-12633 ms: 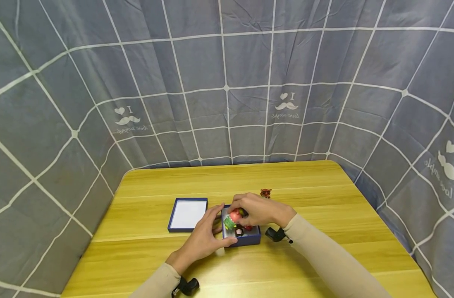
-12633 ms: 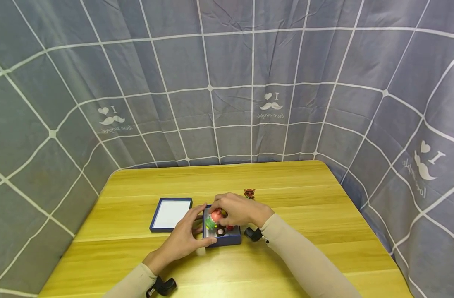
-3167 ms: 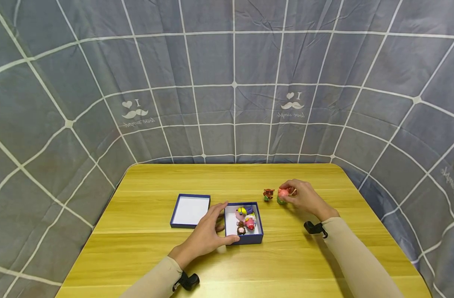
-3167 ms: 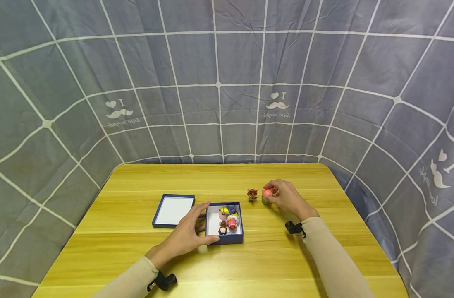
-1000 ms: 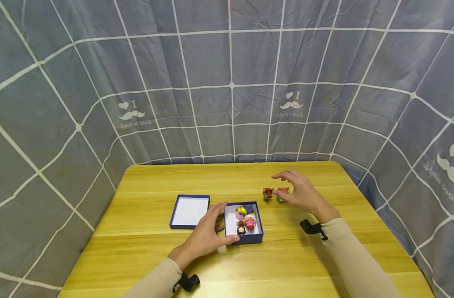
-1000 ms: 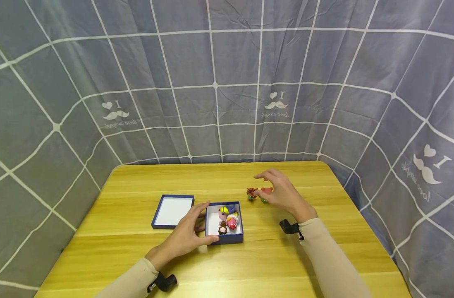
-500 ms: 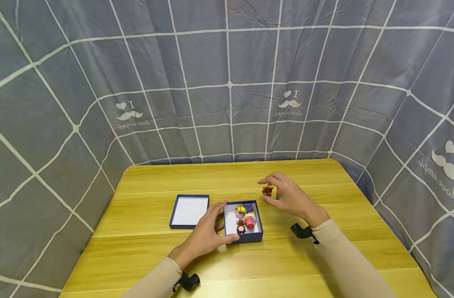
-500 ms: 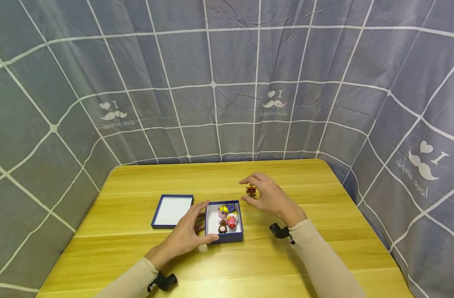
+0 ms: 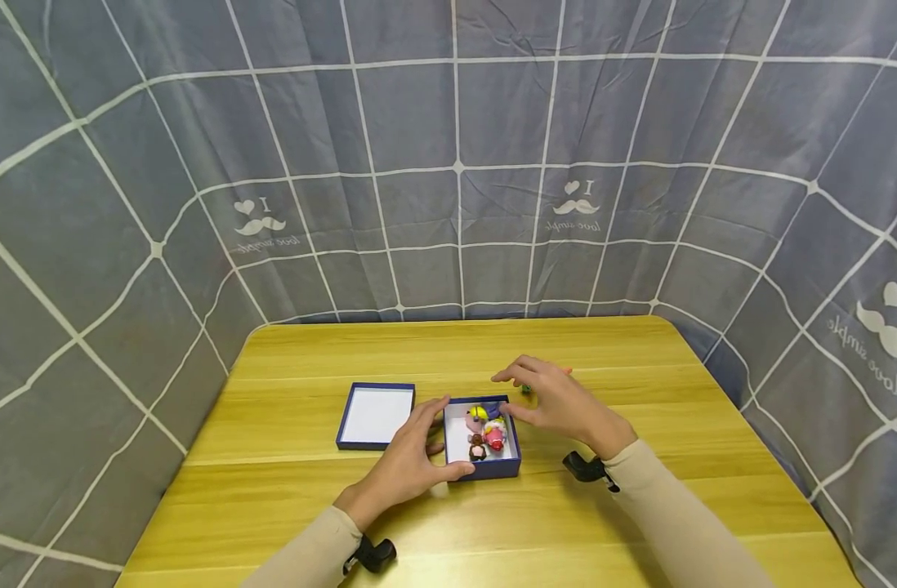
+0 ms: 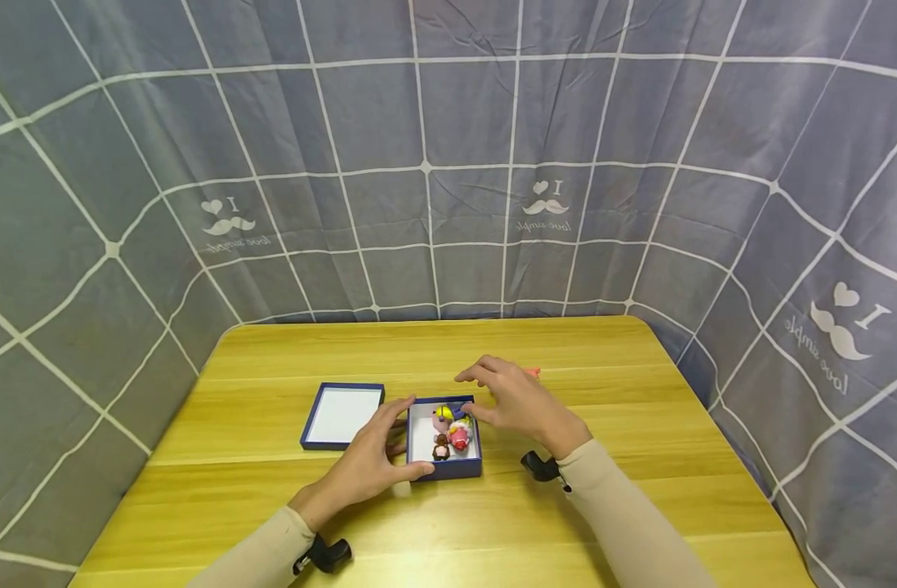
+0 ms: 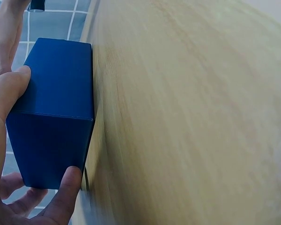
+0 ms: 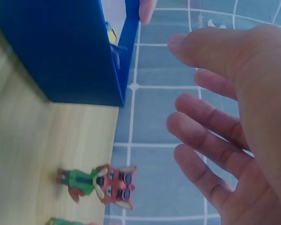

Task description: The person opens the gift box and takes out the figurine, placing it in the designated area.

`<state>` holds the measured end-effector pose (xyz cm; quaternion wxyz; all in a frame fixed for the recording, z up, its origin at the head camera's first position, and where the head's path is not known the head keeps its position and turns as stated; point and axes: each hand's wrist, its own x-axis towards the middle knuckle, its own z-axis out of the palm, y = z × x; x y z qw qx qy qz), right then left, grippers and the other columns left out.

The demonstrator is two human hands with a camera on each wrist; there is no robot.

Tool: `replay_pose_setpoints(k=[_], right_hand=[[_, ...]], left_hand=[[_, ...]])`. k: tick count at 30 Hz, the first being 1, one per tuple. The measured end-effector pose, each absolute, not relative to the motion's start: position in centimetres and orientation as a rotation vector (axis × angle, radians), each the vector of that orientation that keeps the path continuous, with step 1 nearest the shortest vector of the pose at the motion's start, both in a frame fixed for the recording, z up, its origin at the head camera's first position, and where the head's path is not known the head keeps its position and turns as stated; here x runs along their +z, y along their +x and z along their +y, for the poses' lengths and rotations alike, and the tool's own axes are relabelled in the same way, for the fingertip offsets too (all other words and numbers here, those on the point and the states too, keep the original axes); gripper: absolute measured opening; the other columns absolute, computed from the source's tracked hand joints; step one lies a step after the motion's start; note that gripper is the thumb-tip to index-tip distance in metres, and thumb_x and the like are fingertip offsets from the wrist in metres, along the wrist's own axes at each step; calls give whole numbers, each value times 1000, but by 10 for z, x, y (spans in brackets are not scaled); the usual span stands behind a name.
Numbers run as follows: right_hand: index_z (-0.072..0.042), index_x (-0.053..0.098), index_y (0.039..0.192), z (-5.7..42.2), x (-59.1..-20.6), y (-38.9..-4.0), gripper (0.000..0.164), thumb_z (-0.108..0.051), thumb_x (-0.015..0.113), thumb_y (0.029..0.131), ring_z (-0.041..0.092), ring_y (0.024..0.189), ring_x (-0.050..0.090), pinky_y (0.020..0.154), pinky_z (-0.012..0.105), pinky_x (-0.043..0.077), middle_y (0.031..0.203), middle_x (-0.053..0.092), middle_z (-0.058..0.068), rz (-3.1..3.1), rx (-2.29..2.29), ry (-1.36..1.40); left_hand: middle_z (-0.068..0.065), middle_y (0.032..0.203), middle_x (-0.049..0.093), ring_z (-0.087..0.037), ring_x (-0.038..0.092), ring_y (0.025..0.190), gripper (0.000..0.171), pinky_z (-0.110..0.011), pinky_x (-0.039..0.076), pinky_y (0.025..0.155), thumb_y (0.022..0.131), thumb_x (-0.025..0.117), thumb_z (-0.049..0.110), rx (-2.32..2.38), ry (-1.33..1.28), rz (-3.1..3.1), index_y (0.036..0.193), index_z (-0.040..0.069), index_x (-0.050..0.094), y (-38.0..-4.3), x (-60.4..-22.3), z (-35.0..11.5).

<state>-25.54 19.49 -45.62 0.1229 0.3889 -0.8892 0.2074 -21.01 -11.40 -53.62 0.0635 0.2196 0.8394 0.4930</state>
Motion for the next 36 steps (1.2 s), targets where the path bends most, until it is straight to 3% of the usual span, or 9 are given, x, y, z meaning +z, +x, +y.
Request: replay_pose_setpoints(k=[4,16,28,36], right_hand=[[-8,81,138,187,-459,-254,42,-23,95,101,27,108,82,94,42,76,130,81,11,-2637,561,1165],[-15,85,134,169,-464,-254,37,-28,95,101,18,102,79,92,39,73,126,83,3,-2715,387,1211],[-10,87,131,155,-463,-257,32,-20,95,101,21,107,84,95,41,75,123,87,6,-2762,321,1258],[-13,89,128,147,-466,-261,32,-25,97,100,16,95,80,90,38,73,114,85,3,-2728,238,1280]], left_hand=[[-16,181,42,-38,56,162,115,-37,69,117,95,100,48,1471,676,2555,183,9,35,-210,-536,-114],[-16,182,43,-37,55,163,115,-37,68,117,95,99,51,1415,685,2608,182,9,37,-209,-534,-114],[-15,183,42,-35,55,163,115,-38,67,119,95,99,50,1419,687,2603,183,10,36,-208,-533,-115],[-14,182,42,-35,56,162,114,-36,67,119,96,99,48,1441,687,2579,183,11,35,-208,-534,-115]])
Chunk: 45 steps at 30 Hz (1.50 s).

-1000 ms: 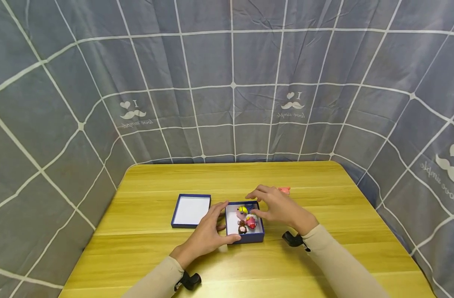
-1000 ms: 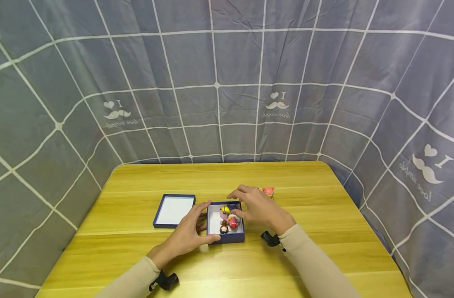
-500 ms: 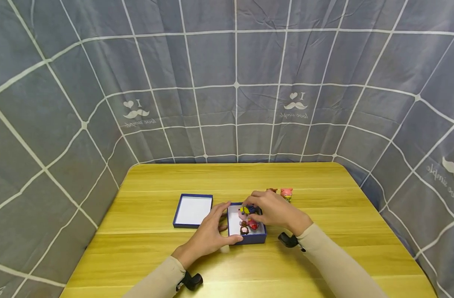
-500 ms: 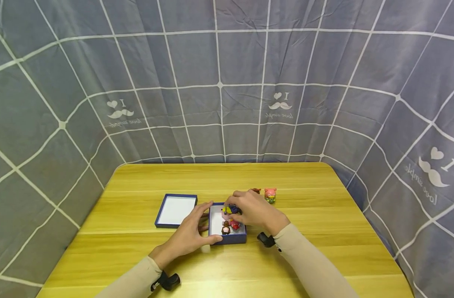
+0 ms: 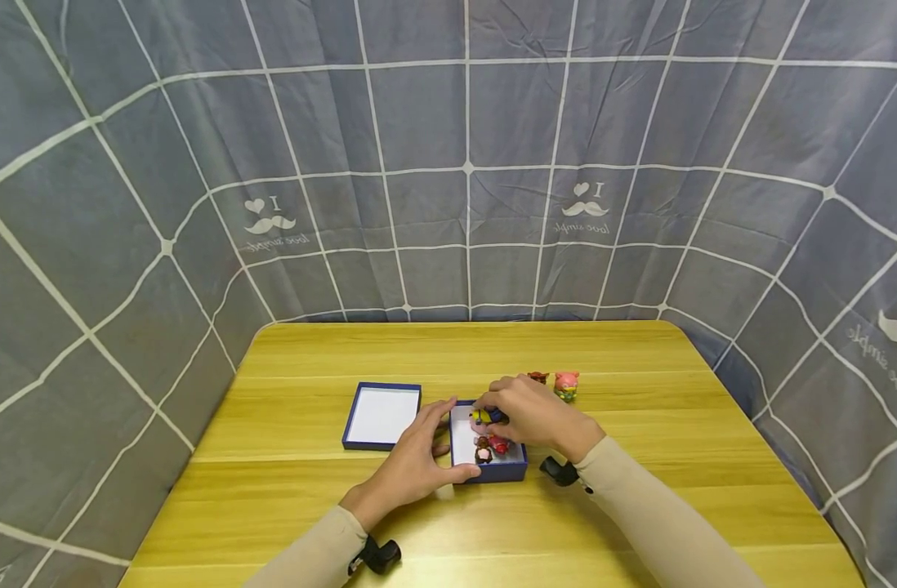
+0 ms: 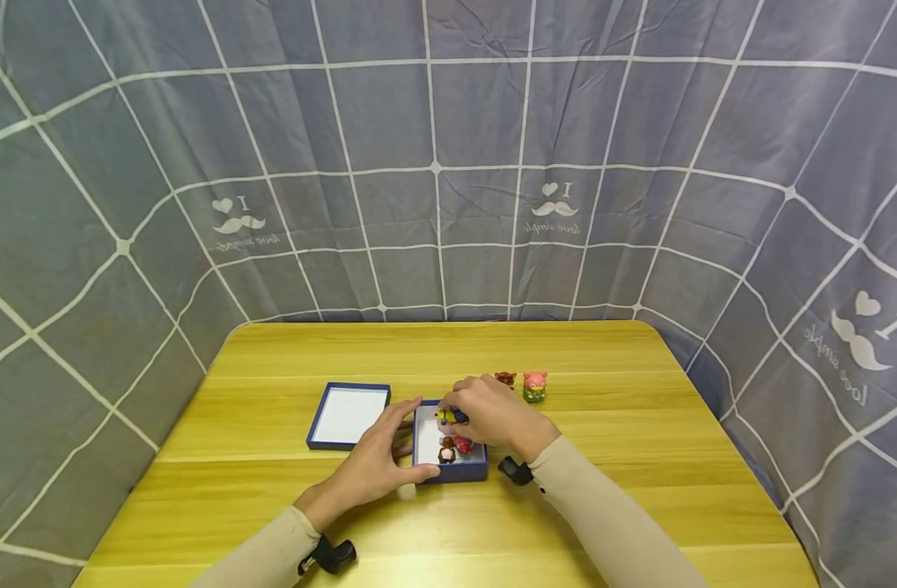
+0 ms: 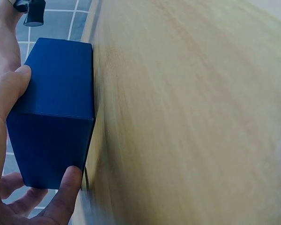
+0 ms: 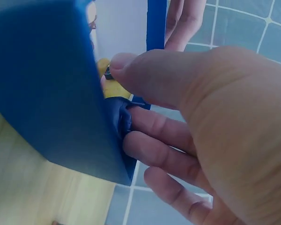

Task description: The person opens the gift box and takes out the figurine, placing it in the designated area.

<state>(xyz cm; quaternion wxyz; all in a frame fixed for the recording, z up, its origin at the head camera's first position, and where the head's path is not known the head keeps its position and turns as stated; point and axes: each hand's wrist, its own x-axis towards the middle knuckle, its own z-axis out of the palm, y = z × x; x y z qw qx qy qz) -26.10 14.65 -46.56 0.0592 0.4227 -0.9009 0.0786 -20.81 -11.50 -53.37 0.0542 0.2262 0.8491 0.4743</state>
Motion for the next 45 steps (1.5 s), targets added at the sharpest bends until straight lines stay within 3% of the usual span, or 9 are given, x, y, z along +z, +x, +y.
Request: replay_pose_setpoints(k=[10,19,29,37,45], right_hand=[[-17,93,120,139,-466,-264,25,-24,99,97,7,82,68,77,28,66,104,80,2,-2738,205,1310],[-20,92,115,136,-467,-264,21,-26,100,96,8,85,67,78,28,66,102,78,0,-2731,177,1300],[-20,90,120,142,-465,-263,21,-27,95,101,12,96,76,90,36,72,114,81,-1,-2773,245,1279],[-18,88,123,146,-463,-262,21,-27,92,104,12,91,74,81,28,69,117,78,0,-2783,351,1276],[-14,84,126,148,-461,-261,22,-19,90,106,14,102,79,86,28,71,125,81,2,-2812,446,1268]], left_hand=[[-14,181,43,-35,56,162,115,-36,67,119,95,99,49,1450,673,2576,183,11,35,-209,-535,-115],[-15,181,43,-35,56,161,114,-35,68,118,95,100,46,1464,682,2579,183,11,36,-210,-535,-115],[-14,182,42,-35,55,163,114,-36,67,119,96,99,49,1436,678,2584,183,12,36,-209,-534,-115],[-14,182,42,-35,54,163,114,-35,67,118,96,99,48,1444,673,2579,183,12,36,-209,-534,-114],[-15,182,41,-37,57,161,113,-34,67,119,97,99,43,1498,668,2520,183,10,34,-209,-535,-114]])
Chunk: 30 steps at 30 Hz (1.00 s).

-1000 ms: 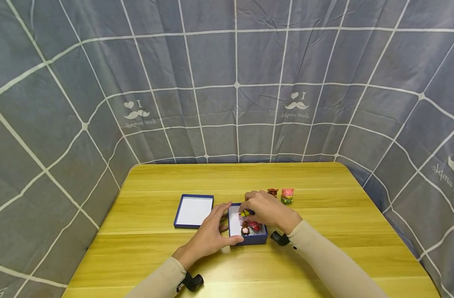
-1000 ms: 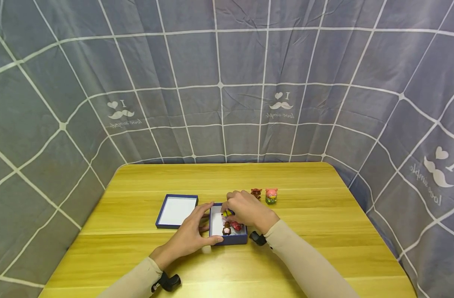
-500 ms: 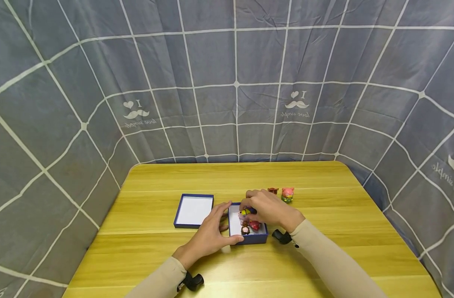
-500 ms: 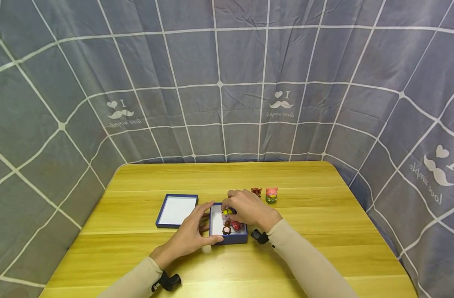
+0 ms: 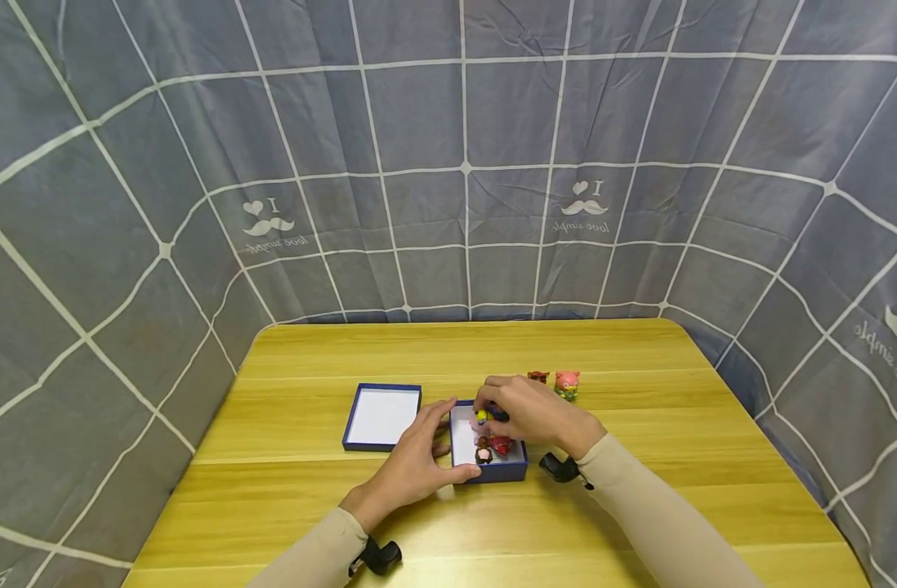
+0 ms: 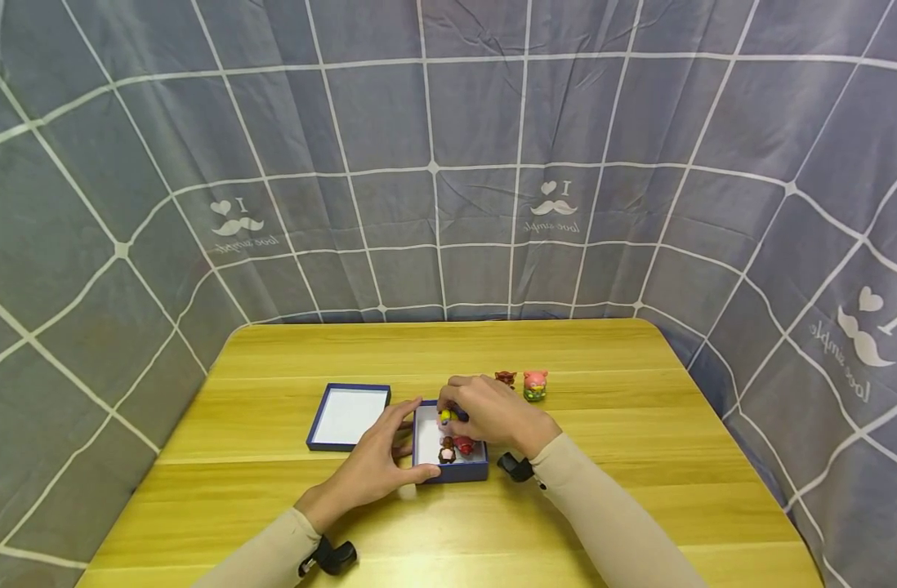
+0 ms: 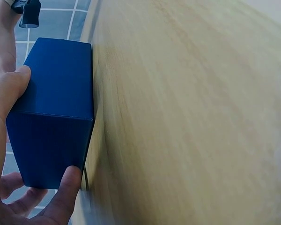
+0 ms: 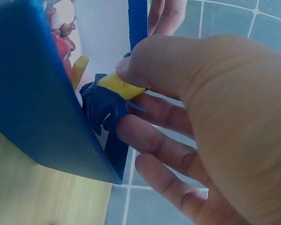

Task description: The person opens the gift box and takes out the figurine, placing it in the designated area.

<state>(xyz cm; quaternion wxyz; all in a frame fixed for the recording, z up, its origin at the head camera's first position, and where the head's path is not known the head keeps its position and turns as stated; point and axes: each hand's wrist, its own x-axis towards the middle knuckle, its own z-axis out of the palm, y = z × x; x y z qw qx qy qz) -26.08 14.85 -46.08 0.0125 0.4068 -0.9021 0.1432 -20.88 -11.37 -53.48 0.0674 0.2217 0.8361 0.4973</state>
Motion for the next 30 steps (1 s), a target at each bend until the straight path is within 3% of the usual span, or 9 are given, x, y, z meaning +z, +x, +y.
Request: replay_pose_setpoints(k=[15,30], right_hand=[[-7,81,125,151,-461,-265,20,-12,86,106,10,89,70,75,17,60,118,82,4,-2802,582,1274],[-6,82,131,156,-461,-268,25,-10,84,106,9,89,69,77,19,61,120,83,4,-2760,629,1316]], left_hand=[[-15,182,41,-36,57,162,113,-34,68,116,96,99,47,1477,663,2547,182,9,35,-210,-536,-113],[-15,182,41,-35,58,161,115,-35,67,118,95,100,46,1486,672,2545,182,8,35,-210,-535,-113]])
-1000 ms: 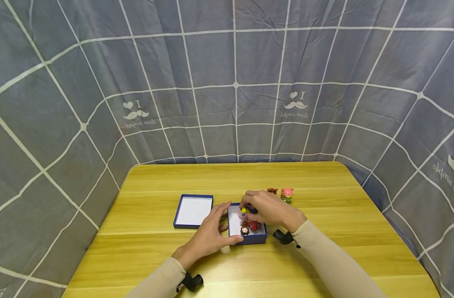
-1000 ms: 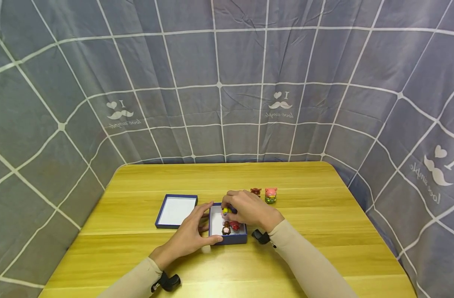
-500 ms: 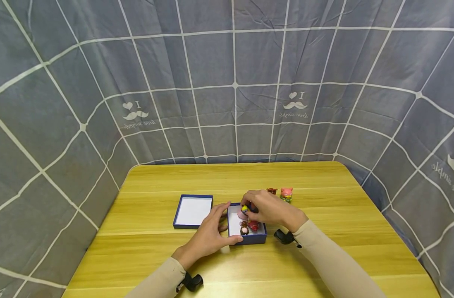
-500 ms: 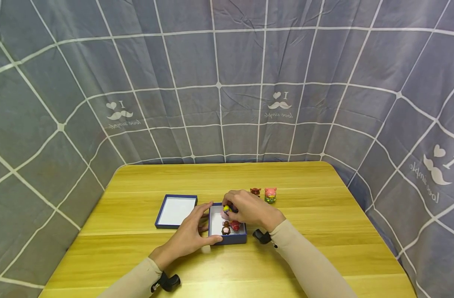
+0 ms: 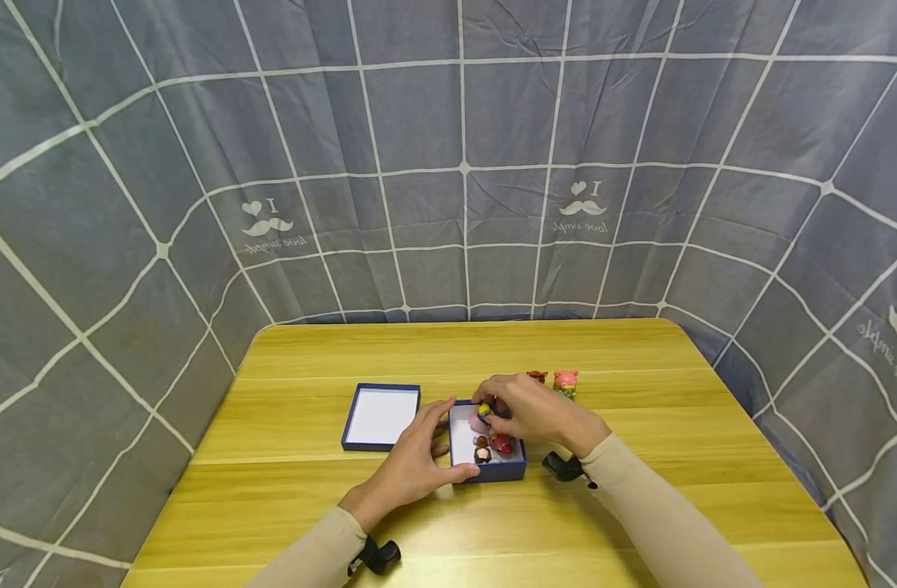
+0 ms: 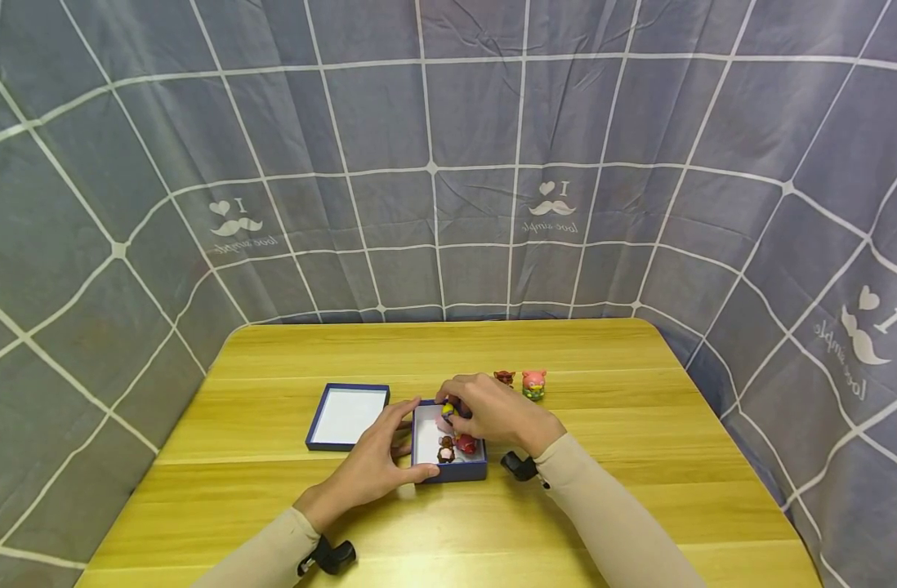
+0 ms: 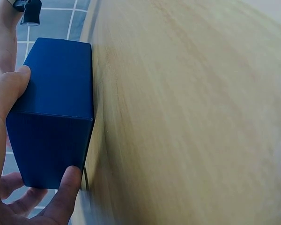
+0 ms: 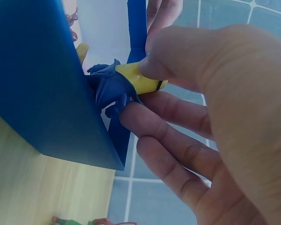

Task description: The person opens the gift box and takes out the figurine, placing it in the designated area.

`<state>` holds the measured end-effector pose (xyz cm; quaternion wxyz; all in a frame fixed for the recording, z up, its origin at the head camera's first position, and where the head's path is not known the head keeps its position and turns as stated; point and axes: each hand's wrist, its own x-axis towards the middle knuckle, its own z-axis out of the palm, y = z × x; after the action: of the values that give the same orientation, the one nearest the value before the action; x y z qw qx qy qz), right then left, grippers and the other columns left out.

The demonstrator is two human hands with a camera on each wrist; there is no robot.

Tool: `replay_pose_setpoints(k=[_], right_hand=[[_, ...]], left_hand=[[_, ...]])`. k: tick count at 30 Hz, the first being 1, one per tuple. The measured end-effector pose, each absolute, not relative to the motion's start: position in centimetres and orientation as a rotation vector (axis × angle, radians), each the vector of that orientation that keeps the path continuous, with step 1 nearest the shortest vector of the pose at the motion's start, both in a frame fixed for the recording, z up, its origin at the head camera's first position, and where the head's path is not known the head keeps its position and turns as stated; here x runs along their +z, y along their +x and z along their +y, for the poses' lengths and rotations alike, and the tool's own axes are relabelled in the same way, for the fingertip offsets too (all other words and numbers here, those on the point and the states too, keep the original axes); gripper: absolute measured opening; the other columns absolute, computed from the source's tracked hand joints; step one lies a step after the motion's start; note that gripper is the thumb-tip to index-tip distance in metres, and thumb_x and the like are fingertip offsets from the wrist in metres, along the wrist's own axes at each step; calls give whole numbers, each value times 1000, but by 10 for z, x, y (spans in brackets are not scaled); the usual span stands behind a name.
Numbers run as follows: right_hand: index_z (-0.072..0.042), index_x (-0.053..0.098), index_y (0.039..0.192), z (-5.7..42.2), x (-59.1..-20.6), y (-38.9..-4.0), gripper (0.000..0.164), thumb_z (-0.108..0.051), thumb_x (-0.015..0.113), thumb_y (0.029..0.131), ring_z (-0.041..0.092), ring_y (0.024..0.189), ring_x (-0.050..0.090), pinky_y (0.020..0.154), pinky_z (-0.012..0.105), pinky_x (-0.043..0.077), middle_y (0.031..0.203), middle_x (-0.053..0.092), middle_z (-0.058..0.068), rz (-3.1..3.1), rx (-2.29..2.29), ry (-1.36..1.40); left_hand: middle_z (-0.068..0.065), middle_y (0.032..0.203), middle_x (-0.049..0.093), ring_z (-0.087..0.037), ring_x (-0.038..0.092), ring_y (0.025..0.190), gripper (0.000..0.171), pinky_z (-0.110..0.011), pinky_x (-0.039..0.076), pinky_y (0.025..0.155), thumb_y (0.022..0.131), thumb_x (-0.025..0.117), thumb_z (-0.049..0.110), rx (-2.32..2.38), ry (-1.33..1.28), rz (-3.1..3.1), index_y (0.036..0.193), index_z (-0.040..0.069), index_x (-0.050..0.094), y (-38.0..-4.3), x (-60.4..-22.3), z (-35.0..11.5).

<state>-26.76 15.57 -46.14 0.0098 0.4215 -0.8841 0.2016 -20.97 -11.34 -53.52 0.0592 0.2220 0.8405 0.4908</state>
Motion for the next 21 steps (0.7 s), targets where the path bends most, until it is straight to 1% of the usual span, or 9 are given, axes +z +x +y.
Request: replay_pose_setpoints(k=[3,7,10,12,15,19,21], right_hand=[[-7,82,132,156,-461,-268,24,-12,83,108,9,89,67,77,19,60,122,83,4,-2765,620,1322],[-9,83,131,157,-460,-268,23,-12,82,109,10,86,66,76,19,58,121,82,3,-2772,621,1319],[-8,83,132,158,-459,-267,24,-12,82,108,10,89,69,78,20,62,123,83,4,-2774,638,1306],[-6,82,132,159,-458,-267,25,-10,83,108,11,93,73,81,24,68,125,84,5,-2769,650,1298],[-5,81,132,161,-457,-267,26,-9,83,107,13,98,77,86,29,73,125,84,7,-2763,668,1283],[-4,80,129,164,-456,-268,24,-5,82,105,16,99,80,86,35,75,122,84,8,-2739,684,1293],[-3,79,128,166,-454,-268,23,-3,82,105,18,98,81,86,40,76,121,84,10,-2724,700,1298]], left_hand=[[-15,182,41,-35,58,161,114,-35,67,118,96,100,45,1503,674,2531,182,8,35,-210,-535,-114],[-16,181,42,-35,58,161,114,-35,67,118,96,100,46,1496,683,2545,182,7,36,-210,-536,-114],[-16,181,43,-35,58,161,114,-35,68,117,95,100,47,1485,690,2560,182,7,36,-211,-536,-114],[-15,180,44,-34,57,161,115,-35,68,117,95,100,47,1477,694,2569,181,7,37,-211,-536,-115],[-15,180,44,-34,57,161,115,-36,67,118,94,100,48,1464,693,2581,181,7,37,-211,-535,-115],[-16,180,45,-35,56,162,116,-39,66,120,94,100,50,1435,693,2611,181,7,38,-210,-535,-115],[-16,180,45,-36,55,163,116,-40,66,121,94,100,50,1426,695,2620,181,7,38,-210,-534,-114]])
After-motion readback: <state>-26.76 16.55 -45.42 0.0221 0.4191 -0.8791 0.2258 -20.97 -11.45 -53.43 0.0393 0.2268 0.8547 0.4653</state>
